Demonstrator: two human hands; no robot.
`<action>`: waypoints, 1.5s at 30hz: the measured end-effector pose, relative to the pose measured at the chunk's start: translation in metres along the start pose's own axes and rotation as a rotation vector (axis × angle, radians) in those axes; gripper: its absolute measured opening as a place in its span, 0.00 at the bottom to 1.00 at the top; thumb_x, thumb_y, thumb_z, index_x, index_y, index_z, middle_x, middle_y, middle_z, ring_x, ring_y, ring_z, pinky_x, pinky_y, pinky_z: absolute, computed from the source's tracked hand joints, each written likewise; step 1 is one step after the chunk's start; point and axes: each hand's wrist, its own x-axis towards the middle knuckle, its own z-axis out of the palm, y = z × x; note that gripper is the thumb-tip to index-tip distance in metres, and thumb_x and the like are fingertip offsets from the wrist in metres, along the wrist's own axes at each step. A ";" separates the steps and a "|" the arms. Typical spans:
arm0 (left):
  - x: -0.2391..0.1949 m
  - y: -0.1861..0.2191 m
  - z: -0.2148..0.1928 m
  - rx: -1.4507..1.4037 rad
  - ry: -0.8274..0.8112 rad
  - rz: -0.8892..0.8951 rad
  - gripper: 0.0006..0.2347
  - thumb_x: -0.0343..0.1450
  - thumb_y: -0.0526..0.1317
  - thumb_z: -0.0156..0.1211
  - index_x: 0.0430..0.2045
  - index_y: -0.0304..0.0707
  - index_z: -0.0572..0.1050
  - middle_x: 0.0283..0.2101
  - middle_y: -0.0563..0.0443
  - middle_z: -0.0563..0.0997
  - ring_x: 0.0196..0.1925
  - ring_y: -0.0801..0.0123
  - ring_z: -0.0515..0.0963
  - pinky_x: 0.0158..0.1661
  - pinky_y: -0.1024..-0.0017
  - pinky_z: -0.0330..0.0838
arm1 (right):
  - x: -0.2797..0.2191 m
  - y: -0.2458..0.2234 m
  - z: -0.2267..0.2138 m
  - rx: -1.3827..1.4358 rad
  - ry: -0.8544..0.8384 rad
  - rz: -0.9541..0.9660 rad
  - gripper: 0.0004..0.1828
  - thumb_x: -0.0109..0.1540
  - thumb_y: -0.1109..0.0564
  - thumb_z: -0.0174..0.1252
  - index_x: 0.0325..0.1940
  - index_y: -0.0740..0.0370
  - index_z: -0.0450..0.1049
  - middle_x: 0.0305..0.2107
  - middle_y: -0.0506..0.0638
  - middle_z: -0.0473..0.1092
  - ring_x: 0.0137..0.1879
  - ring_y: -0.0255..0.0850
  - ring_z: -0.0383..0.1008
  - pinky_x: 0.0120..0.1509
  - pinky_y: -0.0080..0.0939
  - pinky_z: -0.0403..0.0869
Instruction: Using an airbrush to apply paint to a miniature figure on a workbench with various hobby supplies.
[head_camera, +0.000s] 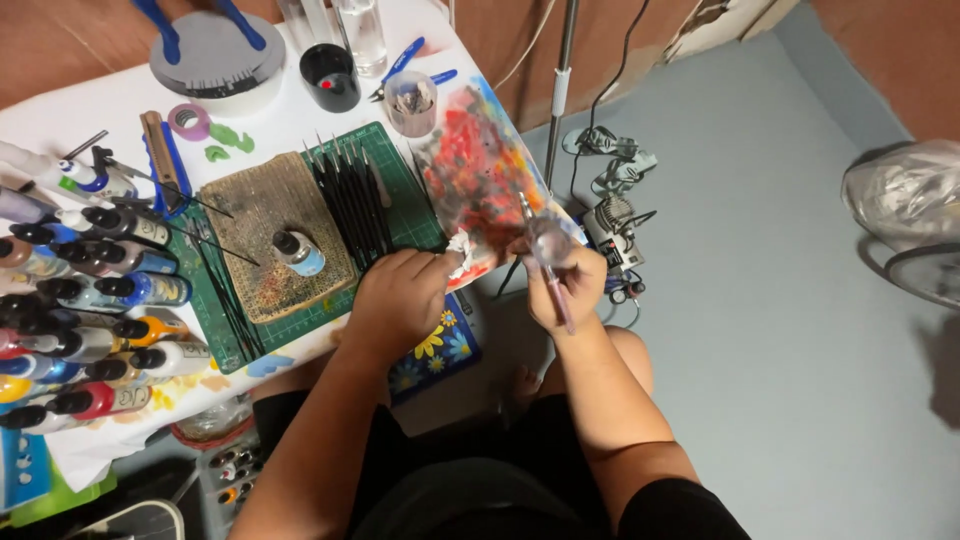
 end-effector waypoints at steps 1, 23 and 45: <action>0.003 -0.001 -0.001 0.002 -0.002 -0.003 0.11 0.74 0.38 0.43 0.41 0.44 0.78 0.27 0.54 0.72 0.34 0.58 0.79 0.35 0.63 0.75 | 0.002 -0.001 -0.005 0.003 0.000 0.003 0.12 0.63 0.69 0.63 0.33 0.64 0.65 0.29 0.66 0.75 0.32 0.54 0.80 0.38 0.45 0.76; 0.005 0.002 -0.006 -0.105 -0.056 -0.081 0.13 0.74 0.33 0.45 0.46 0.39 0.79 0.26 0.52 0.73 0.33 0.58 0.79 0.37 0.64 0.75 | 0.026 -0.024 -0.036 -0.477 -0.308 0.612 0.08 0.67 0.65 0.59 0.50 0.68 0.71 0.17 0.55 0.72 0.21 0.41 0.72 0.29 0.39 0.71; 0.000 -0.004 0.005 -0.026 -0.036 -0.017 0.13 0.76 0.38 0.43 0.45 0.41 0.78 0.29 0.52 0.74 0.35 0.59 0.79 0.38 0.64 0.75 | 0.029 -0.022 -0.052 -0.439 -0.304 0.687 0.08 0.67 0.65 0.57 0.51 0.69 0.73 0.18 0.56 0.72 0.21 0.41 0.73 0.28 0.38 0.71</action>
